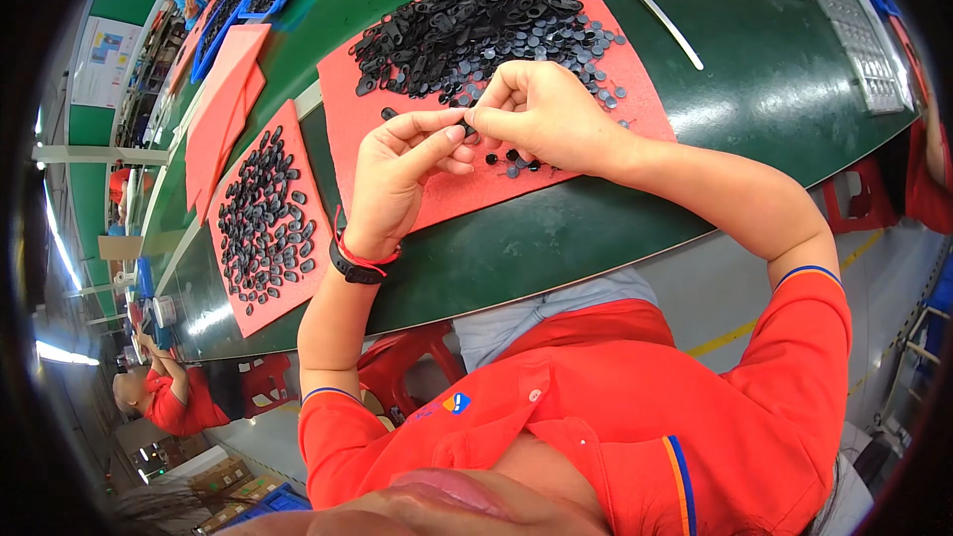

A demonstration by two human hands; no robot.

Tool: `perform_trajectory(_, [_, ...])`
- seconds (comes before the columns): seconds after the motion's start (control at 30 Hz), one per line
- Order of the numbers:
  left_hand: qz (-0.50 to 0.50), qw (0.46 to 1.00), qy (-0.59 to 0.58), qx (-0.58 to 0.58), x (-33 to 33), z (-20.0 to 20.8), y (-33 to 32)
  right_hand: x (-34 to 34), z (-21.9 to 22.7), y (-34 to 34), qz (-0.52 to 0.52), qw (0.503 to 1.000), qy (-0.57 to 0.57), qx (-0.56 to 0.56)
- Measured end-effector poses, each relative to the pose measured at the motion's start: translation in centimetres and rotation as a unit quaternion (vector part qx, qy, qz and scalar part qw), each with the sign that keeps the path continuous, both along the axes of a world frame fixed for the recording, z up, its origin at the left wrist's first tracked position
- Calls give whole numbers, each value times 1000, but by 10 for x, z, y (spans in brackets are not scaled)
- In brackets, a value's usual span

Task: The person assembles small black plastic components by fitting small pieces onto them by hand and using tweezers, placing the completed parts onto a red pad.

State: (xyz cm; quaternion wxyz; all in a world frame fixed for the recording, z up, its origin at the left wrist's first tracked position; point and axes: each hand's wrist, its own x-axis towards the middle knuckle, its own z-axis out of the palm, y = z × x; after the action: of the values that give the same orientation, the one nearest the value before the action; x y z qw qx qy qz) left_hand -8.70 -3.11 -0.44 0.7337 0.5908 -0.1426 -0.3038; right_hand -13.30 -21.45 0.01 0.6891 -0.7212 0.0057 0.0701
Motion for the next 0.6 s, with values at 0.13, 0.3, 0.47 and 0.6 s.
perform_trajectory(0.13, [5, 1000, 5, -6, -1, 0, 0, 1, -3, 0, 3, 1000, -7, 15])
perform_trajectory(0.3, [8, 1000, 19, 1, 1, -4, 1, 2, -2, 1, 8, 1000, 24, -1])
perform_trajectory(0.47, [13, 1000, 21, 8, 1, -6, 1, 3, -2, 1, 25, 999, 38, -17])
perform_trajectory(0.6, [9, 1000, 11, 17, 1, -5, 1, 4, -1, 0, 41, 997, 46, -35])
